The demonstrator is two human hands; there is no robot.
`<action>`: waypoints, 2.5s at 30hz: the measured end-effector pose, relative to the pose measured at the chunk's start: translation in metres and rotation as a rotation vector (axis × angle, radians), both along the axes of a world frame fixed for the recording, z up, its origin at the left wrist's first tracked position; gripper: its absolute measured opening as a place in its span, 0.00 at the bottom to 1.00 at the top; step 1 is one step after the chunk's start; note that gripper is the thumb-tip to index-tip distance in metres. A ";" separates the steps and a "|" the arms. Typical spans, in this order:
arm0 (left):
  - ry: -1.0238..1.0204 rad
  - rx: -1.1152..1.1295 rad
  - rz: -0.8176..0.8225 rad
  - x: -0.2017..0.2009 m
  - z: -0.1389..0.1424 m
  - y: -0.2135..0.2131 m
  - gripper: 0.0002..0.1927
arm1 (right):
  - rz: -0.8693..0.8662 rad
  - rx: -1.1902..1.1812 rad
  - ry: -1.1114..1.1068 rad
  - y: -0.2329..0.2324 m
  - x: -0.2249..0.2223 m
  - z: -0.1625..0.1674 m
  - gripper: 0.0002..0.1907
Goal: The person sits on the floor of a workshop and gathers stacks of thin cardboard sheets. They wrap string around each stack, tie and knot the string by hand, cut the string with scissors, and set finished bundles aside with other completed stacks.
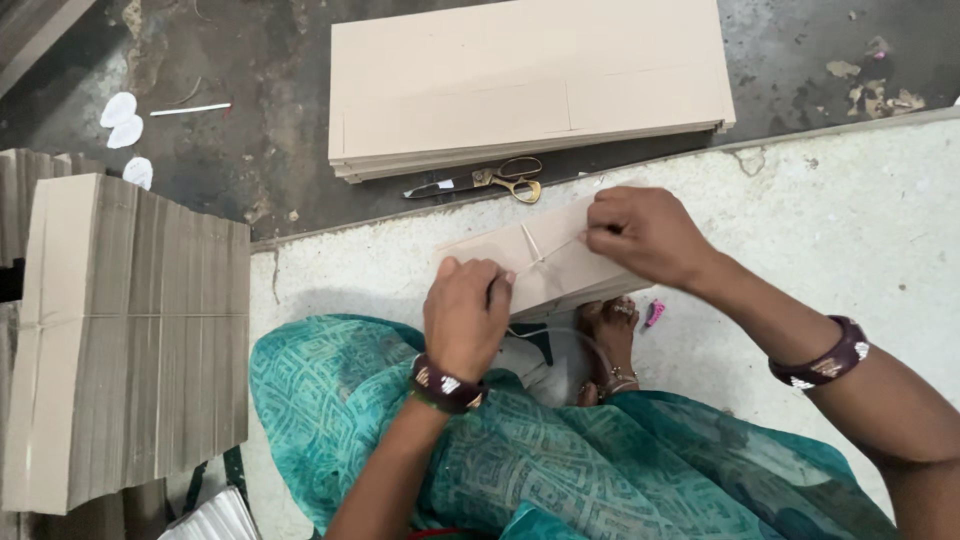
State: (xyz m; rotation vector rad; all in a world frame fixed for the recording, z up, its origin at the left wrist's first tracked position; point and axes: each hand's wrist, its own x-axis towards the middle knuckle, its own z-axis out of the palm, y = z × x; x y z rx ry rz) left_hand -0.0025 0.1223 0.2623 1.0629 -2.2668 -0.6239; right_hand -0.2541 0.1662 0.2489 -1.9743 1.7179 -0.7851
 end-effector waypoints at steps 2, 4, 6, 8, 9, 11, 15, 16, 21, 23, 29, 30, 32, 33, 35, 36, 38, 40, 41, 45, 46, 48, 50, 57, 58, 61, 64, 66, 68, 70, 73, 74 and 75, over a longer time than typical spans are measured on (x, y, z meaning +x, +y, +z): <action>-0.036 -0.023 -0.018 0.010 0.011 0.003 0.11 | 0.045 0.159 -0.388 -0.007 -0.003 0.002 0.06; 0.195 -0.038 -0.129 0.016 0.016 0.005 0.09 | 0.084 0.301 -0.654 -0.012 0.001 0.000 0.14; 0.448 0.225 -0.261 0.016 0.012 0.005 0.11 | 0.081 0.425 -0.891 -0.019 0.008 -0.004 0.16; 0.711 0.771 -0.402 0.011 -0.001 0.002 0.15 | 0.044 0.531 -1.095 -0.025 0.013 -0.010 0.12; 0.674 0.875 -0.396 0.009 -0.009 0.002 0.15 | 0.075 0.476 -1.007 -0.027 0.014 -0.013 0.14; 0.594 1.085 -0.384 0.005 -0.027 0.003 0.16 | 0.131 0.367 -0.831 -0.029 0.013 -0.020 0.19; 0.542 0.822 -0.239 0.008 -0.050 0.010 0.18 | 0.142 0.106 -0.080 -0.032 0.012 -0.026 0.21; 0.528 0.809 -0.228 0.008 -0.052 0.011 0.18 | 0.151 0.072 -0.061 -0.033 0.013 -0.024 0.21; 0.705 1.026 -0.151 0.019 -0.044 0.002 0.14 | 0.130 0.013 -0.076 -0.034 0.013 0.009 0.16; 0.949 1.237 -0.057 0.029 -0.037 0.001 0.13 | 0.230 -0.185 -0.233 -0.021 0.007 0.029 0.13; 1.593 1.413 -0.317 0.012 -0.018 0.024 0.08 | -0.089 0.073 -0.372 0.069 0.060 0.035 0.14; 1.648 1.395 -0.364 0.005 -0.014 0.026 0.08 | 0.035 0.140 -0.450 0.081 0.076 0.031 0.17; 1.759 1.355 -0.456 -0.008 -0.006 0.027 0.09 | 0.081 0.448 -0.695 0.099 0.092 0.028 0.15; 1.775 1.244 -0.472 -0.008 -0.002 0.023 0.11 | 0.109 0.606 -0.818 0.102 0.095 0.029 0.15; 1.802 1.010 -0.476 -0.001 0.001 0.011 0.21 | 0.018 0.769 -0.879 0.106 0.073 0.040 0.09; 1.812 0.969 -0.427 0.007 0.000 0.004 0.24 | -0.012 0.631 -0.877 0.107 0.051 0.048 0.10; 1.831 0.880 -0.337 0.027 -0.007 -0.012 0.35 | -0.074 0.486 -0.738 0.096 0.000 0.063 0.13; 1.646 0.819 -0.178 0.037 -0.026 -0.012 0.40 | -0.277 0.423 -0.378 0.083 -0.046 0.069 0.12; 1.553 0.792 -0.097 0.041 -0.037 -0.011 0.43 | -0.322 0.347 -0.047 0.076 -0.064 0.069 0.12; 1.402 0.910 0.022 0.044 -0.070 -0.011 0.43 | -0.355 0.097 0.119 0.037 -0.095 0.045 0.13; 1.342 0.901 0.028 0.043 -0.073 -0.015 0.43 | -0.376 0.100 0.131 0.026 -0.098 0.038 0.13; 1.184 0.911 0.072 0.045 -0.074 -0.021 0.43 | -0.377 0.084 0.107 0.004 -0.098 0.025 0.12; 0.984 0.942 0.138 0.049 -0.069 -0.027 0.43 | -0.344 0.038 0.034 -0.016 -0.093 0.013 0.11; 0.128 0.117 -0.128 0.070 -0.051 -0.021 0.54 | -0.004 0.346 -0.054 -0.016 -0.065 0.001 0.43; 0.123 0.130 -0.156 0.071 -0.049 -0.023 0.56 | 0.119 0.301 0.089 -0.008 -0.061 0.005 0.53; 0.075 0.143 -0.253 0.070 -0.041 -0.033 0.61 | 0.128 0.438 0.531 0.015 -0.046 0.020 0.70; 0.003 0.177 -0.285 0.069 -0.032 -0.044 0.62 | 0.141 0.351 0.570 0.028 -0.035 0.029 0.71; -0.033 0.185 -0.291 0.068 -0.029 -0.050 0.60 | 0.081 0.324 0.568 0.030 -0.031 0.030 0.63; -0.050 0.166 -0.301 0.067 -0.027 -0.055 0.58 | 0.048 0.277 0.548 0.030 -0.030 0.028 0.57; -0.047 0.150 -0.314 0.067 -0.027 -0.058 0.58 | 0.049 0.206 0.519 0.030 -0.030 0.024 0.55; 0.003 0.155 -0.324 0.069 -0.029 -0.057 0.59 | 0.032 0.348 0.519 0.031 -0.035 0.019 0.58; 0.027 0.163 -0.324 0.071 -0.031 -0.054 0.61 | 0.033 0.378 0.525 0.030 -0.037 0.017 0.61; 0.074 0.178 -0.282 0.073 -0.033 -0.051 0.60 | 0.039 0.412 0.530 0.030 -0.041 0.017 0.64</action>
